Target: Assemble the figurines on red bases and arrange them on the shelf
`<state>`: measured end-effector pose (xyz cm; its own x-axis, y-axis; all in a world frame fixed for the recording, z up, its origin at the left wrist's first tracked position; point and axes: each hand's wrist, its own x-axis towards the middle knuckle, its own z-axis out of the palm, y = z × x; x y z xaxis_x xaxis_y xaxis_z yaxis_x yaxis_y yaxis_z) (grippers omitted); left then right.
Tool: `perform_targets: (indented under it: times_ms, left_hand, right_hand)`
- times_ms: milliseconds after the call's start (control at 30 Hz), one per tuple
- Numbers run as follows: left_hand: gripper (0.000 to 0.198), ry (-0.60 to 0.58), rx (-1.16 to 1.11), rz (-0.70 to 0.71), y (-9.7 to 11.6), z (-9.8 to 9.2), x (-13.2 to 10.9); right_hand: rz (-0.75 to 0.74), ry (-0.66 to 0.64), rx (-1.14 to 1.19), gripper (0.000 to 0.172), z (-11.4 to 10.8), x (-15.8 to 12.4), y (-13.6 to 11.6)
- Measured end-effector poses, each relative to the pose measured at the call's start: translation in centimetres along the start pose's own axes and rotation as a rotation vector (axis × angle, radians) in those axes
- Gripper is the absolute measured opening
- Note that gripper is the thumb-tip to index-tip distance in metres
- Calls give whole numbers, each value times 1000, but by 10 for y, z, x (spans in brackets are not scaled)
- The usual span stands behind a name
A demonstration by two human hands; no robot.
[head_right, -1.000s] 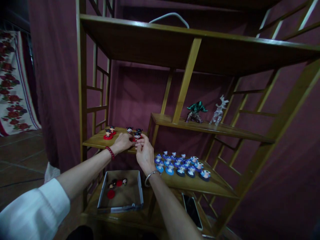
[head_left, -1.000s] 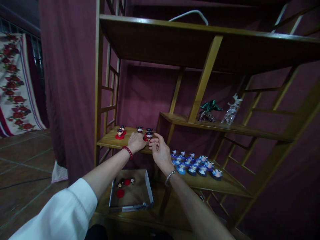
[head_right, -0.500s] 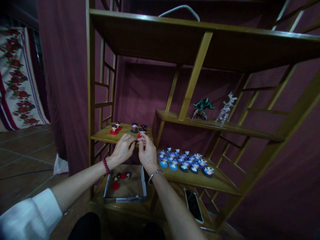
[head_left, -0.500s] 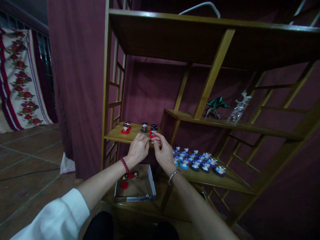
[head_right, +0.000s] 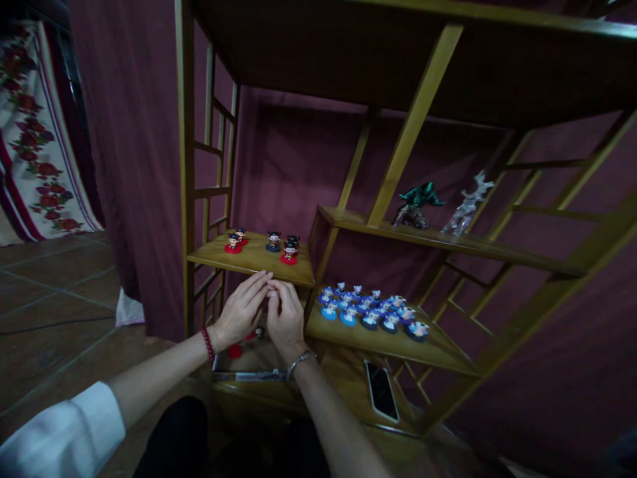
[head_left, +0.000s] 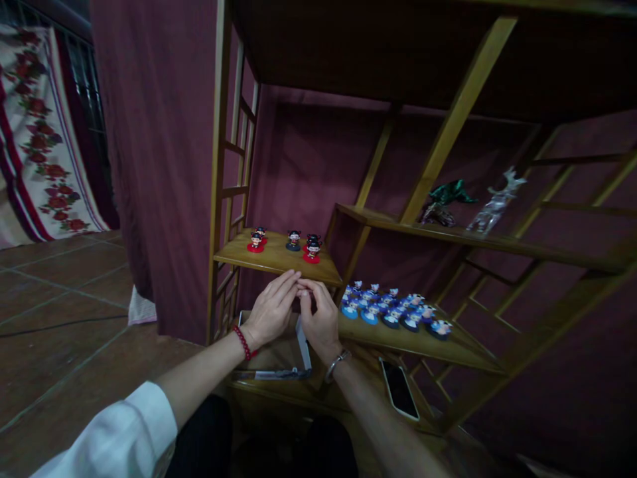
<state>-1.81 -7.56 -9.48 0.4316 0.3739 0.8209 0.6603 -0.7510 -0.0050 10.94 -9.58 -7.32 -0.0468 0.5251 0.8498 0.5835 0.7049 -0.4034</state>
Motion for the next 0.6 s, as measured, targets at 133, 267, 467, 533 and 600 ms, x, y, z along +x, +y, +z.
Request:
perform_targets:
  times_ms: [133, 267, 467, 533, 600]
  left_hand:
    - [44, -75, -29, -53, -4, 8, -25]
    - [43, -176, -65, -155, -12, 27, -58]
    - [35, -369, -106, -361, -18, 67, -117]
    - [37, -454, -132, -447, -17, 78, -133]
    - [39, -528, -134, -554, -16, 88, -145]
  right_hand:
    - [74, -83, 28, 23, 17, -24, 11]
    - [166, -204, 32, 25, 41, -54, 32]
    - [339, -427, 22, 28, 80, -100, 67]
    - [400, -508, -1, 27, 90, -113, 77]
    - [469, -625, -18, 28, 100, -124, 87]
